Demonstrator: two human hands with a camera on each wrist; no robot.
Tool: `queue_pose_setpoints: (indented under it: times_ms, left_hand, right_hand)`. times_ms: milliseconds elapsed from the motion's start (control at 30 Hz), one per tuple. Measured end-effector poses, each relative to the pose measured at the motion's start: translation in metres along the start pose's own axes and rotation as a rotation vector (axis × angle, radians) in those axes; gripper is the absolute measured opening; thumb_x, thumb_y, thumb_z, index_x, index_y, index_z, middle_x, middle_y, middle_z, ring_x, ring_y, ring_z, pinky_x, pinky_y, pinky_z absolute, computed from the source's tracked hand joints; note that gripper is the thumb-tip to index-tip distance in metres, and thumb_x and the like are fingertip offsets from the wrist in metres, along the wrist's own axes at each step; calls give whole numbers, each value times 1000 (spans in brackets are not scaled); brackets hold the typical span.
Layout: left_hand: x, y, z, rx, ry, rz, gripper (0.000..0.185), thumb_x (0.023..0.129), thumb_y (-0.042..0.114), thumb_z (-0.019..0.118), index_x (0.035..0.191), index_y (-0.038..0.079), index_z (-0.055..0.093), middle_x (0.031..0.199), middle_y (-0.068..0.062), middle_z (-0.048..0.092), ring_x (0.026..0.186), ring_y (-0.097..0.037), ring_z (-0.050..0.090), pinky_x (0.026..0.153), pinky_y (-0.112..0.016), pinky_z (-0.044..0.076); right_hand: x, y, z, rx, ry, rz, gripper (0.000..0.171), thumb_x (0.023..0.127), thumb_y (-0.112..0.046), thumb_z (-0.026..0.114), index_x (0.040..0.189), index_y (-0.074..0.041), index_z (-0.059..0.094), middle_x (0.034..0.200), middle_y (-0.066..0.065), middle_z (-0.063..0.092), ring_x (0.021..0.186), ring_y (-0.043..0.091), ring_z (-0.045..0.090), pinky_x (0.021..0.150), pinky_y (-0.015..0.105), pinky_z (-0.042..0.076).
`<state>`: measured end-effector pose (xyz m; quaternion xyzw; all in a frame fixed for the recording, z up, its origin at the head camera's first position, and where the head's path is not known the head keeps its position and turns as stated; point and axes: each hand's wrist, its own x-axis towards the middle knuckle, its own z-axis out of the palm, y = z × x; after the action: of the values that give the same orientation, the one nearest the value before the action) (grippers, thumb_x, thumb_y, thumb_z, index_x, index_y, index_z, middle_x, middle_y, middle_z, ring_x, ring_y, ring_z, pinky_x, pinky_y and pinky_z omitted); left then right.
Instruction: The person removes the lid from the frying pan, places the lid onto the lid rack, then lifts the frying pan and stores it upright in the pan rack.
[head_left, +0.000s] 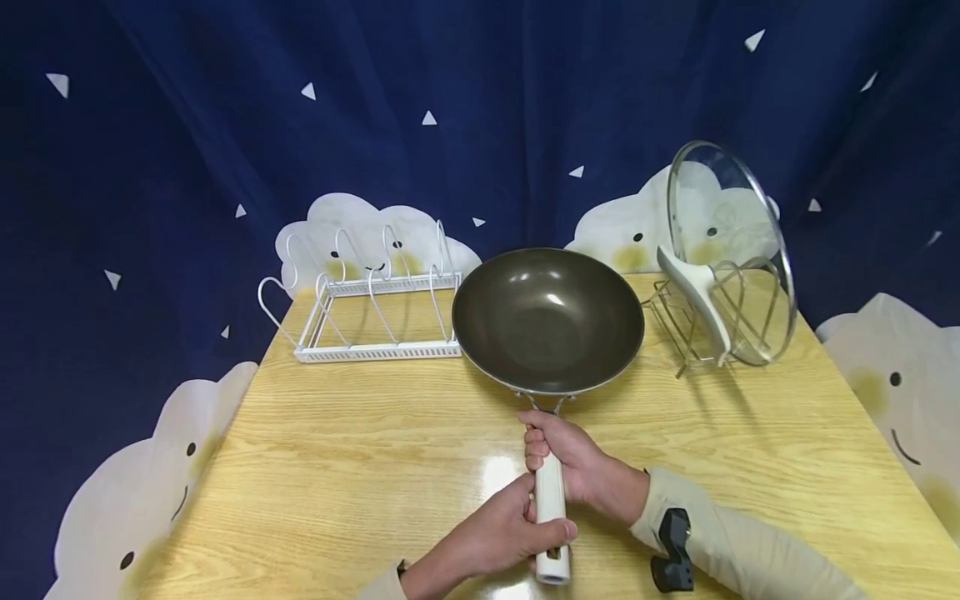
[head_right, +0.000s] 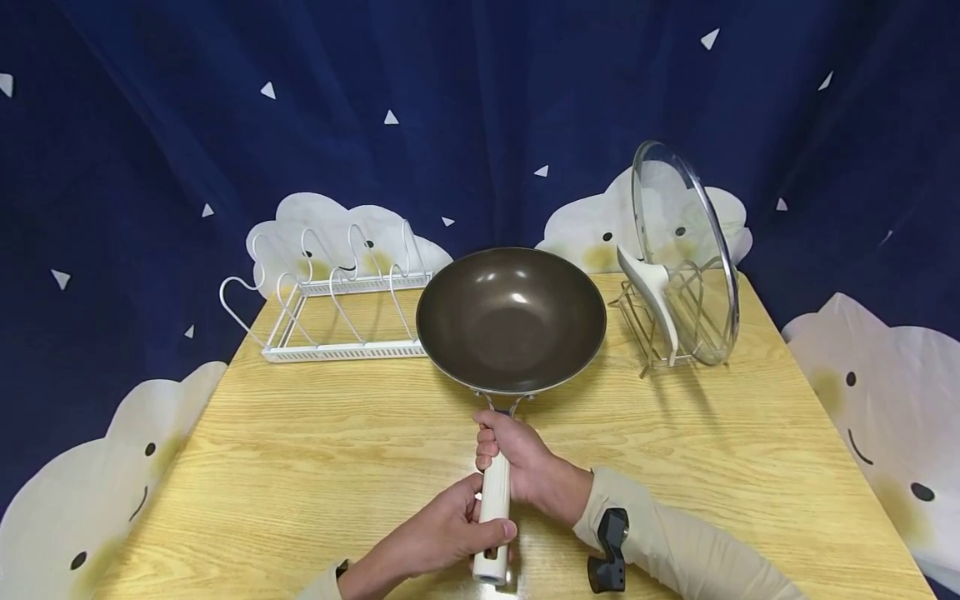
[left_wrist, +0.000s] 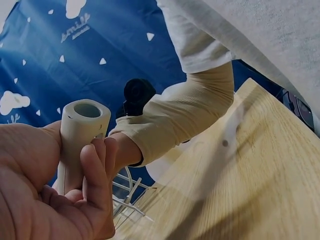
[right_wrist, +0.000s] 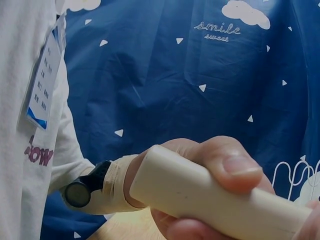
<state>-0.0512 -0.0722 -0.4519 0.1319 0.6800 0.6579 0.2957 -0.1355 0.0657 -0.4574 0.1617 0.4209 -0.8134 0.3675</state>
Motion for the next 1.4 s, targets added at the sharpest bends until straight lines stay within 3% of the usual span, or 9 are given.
queue_pose_setpoints:
  times_ms: [733,1400]
  left_hand:
    - [-5,8,5,-6,-22,26,38,92,13,69,119,2,45,69,6,59,58,-1,51,51,-17,38]
    - [-21,28,1,48,-7,26,40,92,17,70,120,3,46,71,6,60,61,-1,50,56,-16,40]
  right_hand:
    - [-9,-3,1,52,-44,-10,40,105,-20,47,66,-19,37,52,-14,36,43,-5,35,40,10,32]
    - [-22,-11,19,78,-108,-18,39,104,-19,50,67,-19,37,52,-13,38,43,-4,35,41,10,32]
